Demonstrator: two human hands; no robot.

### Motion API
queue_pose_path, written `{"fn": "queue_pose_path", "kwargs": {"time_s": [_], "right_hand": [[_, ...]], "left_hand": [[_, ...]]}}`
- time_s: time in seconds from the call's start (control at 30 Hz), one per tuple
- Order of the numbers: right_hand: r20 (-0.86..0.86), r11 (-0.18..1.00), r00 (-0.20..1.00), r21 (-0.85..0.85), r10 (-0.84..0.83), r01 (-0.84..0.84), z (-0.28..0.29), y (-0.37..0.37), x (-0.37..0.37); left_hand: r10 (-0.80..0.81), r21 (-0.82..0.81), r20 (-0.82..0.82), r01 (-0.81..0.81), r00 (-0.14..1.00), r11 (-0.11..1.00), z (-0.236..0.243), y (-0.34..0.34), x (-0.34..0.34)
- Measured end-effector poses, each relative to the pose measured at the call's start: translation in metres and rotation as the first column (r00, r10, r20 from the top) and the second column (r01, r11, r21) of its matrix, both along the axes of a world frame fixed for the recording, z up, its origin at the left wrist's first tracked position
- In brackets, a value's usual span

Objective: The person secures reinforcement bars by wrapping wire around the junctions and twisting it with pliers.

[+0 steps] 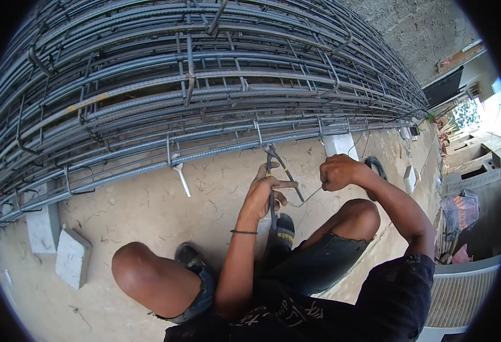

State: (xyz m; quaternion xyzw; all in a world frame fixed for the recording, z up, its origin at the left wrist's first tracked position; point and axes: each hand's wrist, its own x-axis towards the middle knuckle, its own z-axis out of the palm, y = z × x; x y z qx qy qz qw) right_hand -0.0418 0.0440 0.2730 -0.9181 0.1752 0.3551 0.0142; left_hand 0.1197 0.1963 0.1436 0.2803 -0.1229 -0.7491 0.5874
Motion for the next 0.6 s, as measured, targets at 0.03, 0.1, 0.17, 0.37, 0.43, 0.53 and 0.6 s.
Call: {"fn": "queue_pose_path", "kwargs": {"time_s": [0.03, 0.1, 0.17, 0.37, 0.43, 0.53, 0.6], "right_hand": [[0.021, 0.999, 1.000, -0.039, -0.020, 0.021, -0.004, -0.014, -0.008], [0.053, 0.988, 0.996, -0.128, -0.075, 0.081, -0.003, -0.039, -0.024], [0.138, 0.975, 0.971, -0.083, -0.193, 0.205, 0.021, -0.056, -0.031], [0.469, 0.826, 0.697, 0.450, -0.543, 0.340, 0.050, -0.060, -0.041], [0.485, 0.836, 0.691, 0.415, -0.537, 0.359, 0.042, -0.060, -0.031], [0.500, 0.907, 0.757, 0.256, -0.420, 0.334, 0.024, -0.068, -0.014], [0.559, 0.969, 0.793, 0.106, -0.243, 0.222, 0.021, -0.072, -0.006]], "left_hand": [[0.016, 0.082, 0.153, -0.029, 0.988, 0.996, -0.003, 0.002, 0.000], [-0.072, 0.183, 0.372, 0.003, 0.925, 0.983, -0.017, 0.006, 0.002], [-0.091, 0.230, 0.510, -0.033, 0.855, 0.973, -0.047, 0.012, 0.008], [0.452, -0.024, -0.114, -0.458, 0.885, 0.889, -0.100, 0.041, 0.006], [0.517, -0.025, -0.258, -0.540, 0.816, 0.841, -0.101, 0.035, 0.003], [0.558, -0.015, -0.253, -0.580, 0.790, 0.815, -0.099, 0.027, 0.004], [0.506, -0.030, -0.262, -0.531, 0.822, 0.847, -0.097, 0.024, 0.002]]}}
